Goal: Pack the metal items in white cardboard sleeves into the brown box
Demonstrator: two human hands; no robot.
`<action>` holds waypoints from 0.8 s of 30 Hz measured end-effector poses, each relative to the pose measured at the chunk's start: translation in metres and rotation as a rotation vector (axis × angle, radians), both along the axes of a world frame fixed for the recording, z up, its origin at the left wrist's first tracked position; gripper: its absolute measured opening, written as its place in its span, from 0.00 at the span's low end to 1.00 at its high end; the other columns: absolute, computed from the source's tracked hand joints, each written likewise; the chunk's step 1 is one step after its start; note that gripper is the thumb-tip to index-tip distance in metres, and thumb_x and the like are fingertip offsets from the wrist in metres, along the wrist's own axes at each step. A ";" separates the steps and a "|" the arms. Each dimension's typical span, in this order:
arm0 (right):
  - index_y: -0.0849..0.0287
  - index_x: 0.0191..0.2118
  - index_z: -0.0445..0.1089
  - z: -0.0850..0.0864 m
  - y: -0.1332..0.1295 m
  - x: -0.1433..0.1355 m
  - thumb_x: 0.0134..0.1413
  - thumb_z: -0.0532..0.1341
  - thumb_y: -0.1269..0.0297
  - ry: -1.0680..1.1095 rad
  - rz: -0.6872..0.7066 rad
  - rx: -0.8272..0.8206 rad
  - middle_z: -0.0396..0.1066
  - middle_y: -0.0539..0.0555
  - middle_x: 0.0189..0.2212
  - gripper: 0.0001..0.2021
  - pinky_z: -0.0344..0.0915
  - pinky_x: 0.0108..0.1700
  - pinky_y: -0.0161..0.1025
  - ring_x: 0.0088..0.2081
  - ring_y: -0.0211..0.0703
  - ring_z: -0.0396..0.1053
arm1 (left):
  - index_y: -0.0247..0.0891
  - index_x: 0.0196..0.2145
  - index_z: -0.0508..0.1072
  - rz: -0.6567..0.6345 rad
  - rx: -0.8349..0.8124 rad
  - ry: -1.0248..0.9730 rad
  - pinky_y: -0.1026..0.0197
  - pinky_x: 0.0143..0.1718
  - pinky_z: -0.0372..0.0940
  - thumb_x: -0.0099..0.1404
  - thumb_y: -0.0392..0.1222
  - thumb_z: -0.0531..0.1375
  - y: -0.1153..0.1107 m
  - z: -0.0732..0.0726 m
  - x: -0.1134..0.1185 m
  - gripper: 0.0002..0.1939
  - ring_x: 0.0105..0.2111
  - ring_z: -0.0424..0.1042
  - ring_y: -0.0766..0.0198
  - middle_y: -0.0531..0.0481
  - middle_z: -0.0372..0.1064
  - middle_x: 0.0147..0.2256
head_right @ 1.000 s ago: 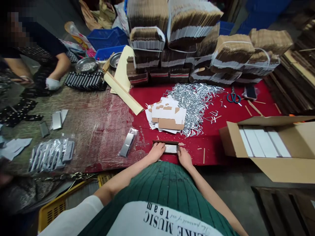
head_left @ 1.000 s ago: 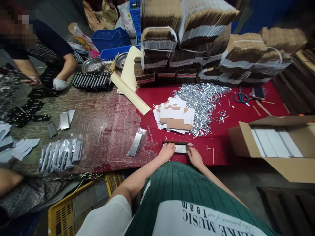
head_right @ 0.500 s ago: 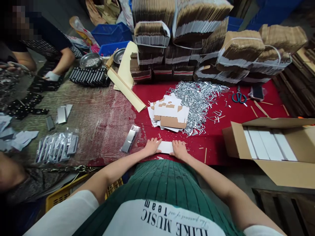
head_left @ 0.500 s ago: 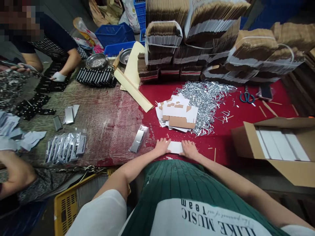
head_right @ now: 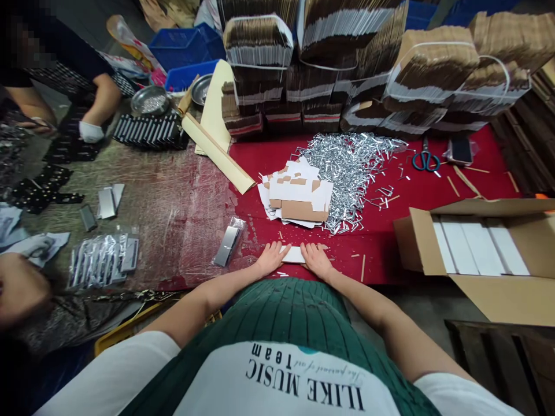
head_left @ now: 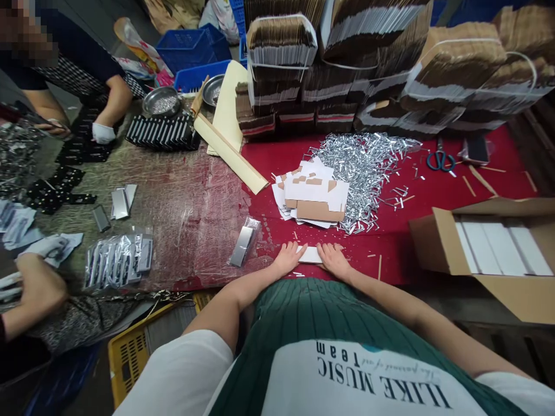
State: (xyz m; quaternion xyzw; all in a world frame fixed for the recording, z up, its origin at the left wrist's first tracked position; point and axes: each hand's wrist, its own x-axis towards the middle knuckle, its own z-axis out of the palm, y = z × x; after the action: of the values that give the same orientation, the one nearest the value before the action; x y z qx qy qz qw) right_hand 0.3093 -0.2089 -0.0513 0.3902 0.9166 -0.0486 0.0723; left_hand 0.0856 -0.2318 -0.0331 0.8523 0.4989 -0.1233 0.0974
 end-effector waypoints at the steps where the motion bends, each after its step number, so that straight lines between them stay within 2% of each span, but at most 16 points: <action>1: 0.68 0.59 0.54 -0.001 -0.001 -0.004 0.57 0.53 0.54 0.005 -0.015 0.002 0.65 0.66 0.44 0.29 0.53 0.49 0.53 0.43 0.56 0.60 | 0.40 0.64 0.47 0.005 -0.005 0.001 0.47 0.48 0.53 0.63 0.50 0.54 -0.002 -0.001 0.002 0.35 0.49 0.58 0.46 0.33 0.58 0.52; 4: 0.67 0.56 0.58 0.002 0.003 -0.024 0.52 0.57 0.58 0.059 -0.067 -0.043 0.64 0.66 0.46 0.27 0.52 0.51 0.54 0.46 0.56 0.59 | 0.39 0.64 0.49 0.046 -0.045 -0.046 0.45 0.49 0.53 0.62 0.48 0.55 -0.001 -0.003 0.005 0.35 0.50 0.58 0.46 0.32 0.58 0.53; 6: 0.66 0.52 0.62 0.010 0.011 -0.041 0.45 0.63 0.58 0.117 -0.087 -0.170 0.66 0.64 0.45 0.27 0.55 0.48 0.51 0.45 0.56 0.61 | 0.39 0.62 0.53 0.090 -0.115 -0.124 0.46 0.48 0.55 0.59 0.50 0.57 0.012 0.000 0.004 0.35 0.49 0.60 0.45 0.33 0.61 0.51; 8: 0.64 0.46 0.66 0.026 0.020 -0.047 0.38 0.67 0.56 0.208 -0.142 -0.363 0.68 0.61 0.41 0.27 0.59 0.44 0.46 0.43 0.53 0.63 | 0.39 0.57 0.61 0.159 -0.191 -0.263 0.50 0.46 0.59 0.58 0.52 0.57 0.039 0.009 -0.001 0.31 0.47 0.63 0.48 0.37 0.64 0.49; 10: 0.61 0.41 0.68 0.050 0.029 -0.033 0.35 0.68 0.51 0.376 -0.256 -0.519 0.70 0.57 0.39 0.26 0.61 0.41 0.41 0.40 0.50 0.66 | 0.38 0.53 0.66 0.277 -0.184 -0.428 0.55 0.46 0.60 0.61 0.51 0.54 0.079 0.024 -0.010 0.24 0.45 0.66 0.53 0.40 0.67 0.46; 12: 0.59 0.42 0.67 0.082 0.037 0.009 0.37 0.66 0.48 0.611 -0.423 -0.561 0.70 0.54 0.38 0.26 0.61 0.38 0.38 0.38 0.46 0.67 | 0.35 0.52 0.66 0.449 -0.042 -0.515 0.56 0.47 0.60 0.64 0.50 0.50 0.124 0.040 -0.020 0.23 0.46 0.67 0.54 0.39 0.68 0.47; 14: 0.58 0.46 0.65 0.122 0.043 0.077 0.41 0.64 0.47 0.830 -0.629 -0.463 0.70 0.54 0.40 0.27 0.61 0.38 0.37 0.38 0.44 0.67 | 0.32 0.53 0.63 0.622 0.107 -0.449 0.54 0.47 0.61 0.62 0.51 0.52 0.167 0.052 -0.028 0.26 0.48 0.66 0.51 0.36 0.67 0.48; 16: 0.59 0.49 0.64 0.161 0.046 0.161 0.44 0.61 0.45 0.909 -0.944 -0.204 0.70 0.55 0.41 0.29 0.61 0.38 0.37 0.38 0.45 0.67 | 0.31 0.55 0.61 0.727 0.179 -0.378 0.53 0.46 0.62 0.60 0.53 0.54 0.200 0.059 -0.032 0.30 0.49 0.66 0.48 0.34 0.66 0.49; 18: 0.62 0.48 0.64 0.187 0.051 0.247 0.45 0.59 0.43 0.761 -1.282 0.079 0.70 0.58 0.40 0.30 0.59 0.37 0.38 0.37 0.46 0.66 | 0.30 0.53 0.62 0.793 0.175 -0.337 0.52 0.43 0.63 0.59 0.56 0.54 0.220 0.061 -0.032 0.31 0.47 0.67 0.46 0.33 0.67 0.48; 19: 0.63 0.47 0.65 0.193 0.054 0.285 0.44 0.59 0.42 0.632 -1.433 0.165 0.70 0.60 0.40 0.31 0.57 0.36 0.39 0.37 0.47 0.65 | 0.30 0.52 0.63 0.818 0.156 -0.320 0.52 0.41 0.64 0.59 0.57 0.54 0.227 0.061 -0.030 0.31 0.46 0.68 0.45 0.32 0.68 0.46; 21: 0.65 0.47 0.65 0.189 0.064 0.345 0.44 0.58 0.40 0.369 -1.619 0.183 0.69 0.65 0.40 0.33 0.55 0.35 0.40 0.38 0.49 0.64 | 0.30 0.47 0.67 0.858 0.120 -0.275 0.52 0.38 0.64 0.59 0.58 0.53 0.235 0.059 -0.026 0.29 0.43 0.70 0.44 0.32 0.70 0.43; 22: 0.66 0.48 0.65 0.181 0.070 0.365 0.45 0.58 0.40 0.272 -1.661 0.165 0.69 0.67 0.41 0.33 0.53 0.35 0.41 0.38 0.49 0.64 | 0.31 0.45 0.68 0.869 0.110 -0.251 0.52 0.36 0.64 0.58 0.58 0.53 0.238 0.058 -0.024 0.28 0.42 0.70 0.43 0.32 0.71 0.41; 24: 0.67 0.50 0.63 0.160 0.083 0.387 0.48 0.57 0.41 0.146 -1.673 0.139 0.67 0.69 0.43 0.33 0.52 0.36 0.41 0.41 0.50 0.62 | 0.33 0.40 0.70 0.879 0.098 -0.229 0.53 0.34 0.63 0.57 0.57 0.53 0.241 0.056 -0.020 0.24 0.40 0.71 0.43 0.33 0.72 0.39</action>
State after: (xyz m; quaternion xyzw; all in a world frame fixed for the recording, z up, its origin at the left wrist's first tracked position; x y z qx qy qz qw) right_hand 0.6961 -0.1261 0.1083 0.9402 0.3286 -0.0547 -0.0714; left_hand 0.0654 0.0096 0.0231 0.5715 0.8045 0.0486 0.1544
